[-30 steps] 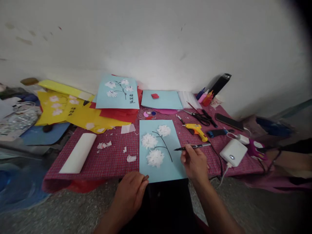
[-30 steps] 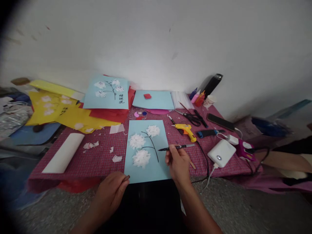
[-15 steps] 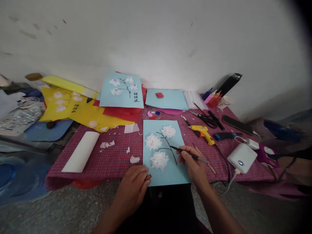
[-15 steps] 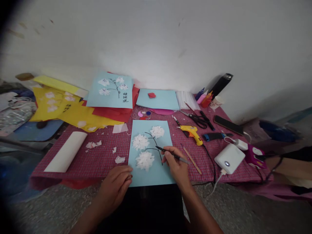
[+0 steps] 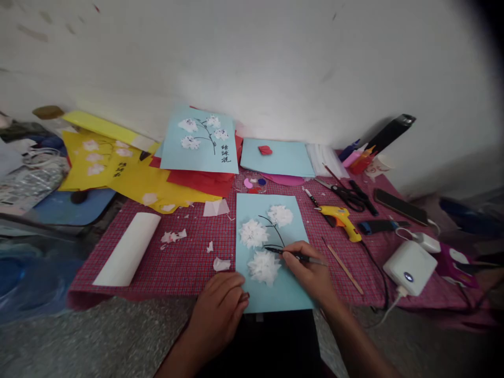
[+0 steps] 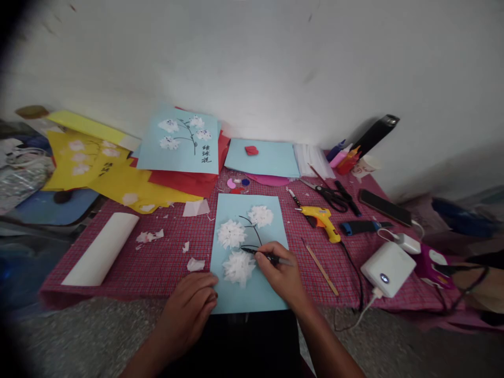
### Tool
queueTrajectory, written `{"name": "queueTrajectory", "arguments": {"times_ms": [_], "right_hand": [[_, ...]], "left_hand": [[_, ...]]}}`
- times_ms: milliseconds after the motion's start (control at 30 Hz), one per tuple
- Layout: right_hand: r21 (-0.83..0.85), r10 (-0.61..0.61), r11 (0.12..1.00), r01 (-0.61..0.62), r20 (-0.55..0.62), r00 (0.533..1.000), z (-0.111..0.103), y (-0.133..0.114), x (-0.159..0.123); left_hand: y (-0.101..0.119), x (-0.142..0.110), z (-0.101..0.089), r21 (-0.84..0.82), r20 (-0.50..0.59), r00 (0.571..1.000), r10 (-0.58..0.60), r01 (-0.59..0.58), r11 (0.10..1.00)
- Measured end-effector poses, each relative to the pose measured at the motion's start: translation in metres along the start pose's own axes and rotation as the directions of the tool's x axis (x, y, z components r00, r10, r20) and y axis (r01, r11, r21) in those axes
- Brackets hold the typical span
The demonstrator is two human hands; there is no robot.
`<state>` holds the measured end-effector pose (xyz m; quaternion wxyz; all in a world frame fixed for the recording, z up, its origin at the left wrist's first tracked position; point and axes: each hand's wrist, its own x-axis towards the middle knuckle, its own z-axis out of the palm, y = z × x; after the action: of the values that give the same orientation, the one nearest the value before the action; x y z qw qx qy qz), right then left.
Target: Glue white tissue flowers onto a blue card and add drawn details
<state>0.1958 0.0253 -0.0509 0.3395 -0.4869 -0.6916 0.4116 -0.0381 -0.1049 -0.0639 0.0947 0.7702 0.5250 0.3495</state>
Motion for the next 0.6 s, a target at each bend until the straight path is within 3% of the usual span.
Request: {"name": "queueTrajectory", "arguments": {"times_ms": [600], "right_hand": [[-0.034,-0.028,0.999,0.029,0.044,0.999,0.004,-0.0097,0.003]], "left_hand": [[0.0005,0.0021,0.0003,0.023,-0.012,1.0,0.003,-0.003,1.0]]}}
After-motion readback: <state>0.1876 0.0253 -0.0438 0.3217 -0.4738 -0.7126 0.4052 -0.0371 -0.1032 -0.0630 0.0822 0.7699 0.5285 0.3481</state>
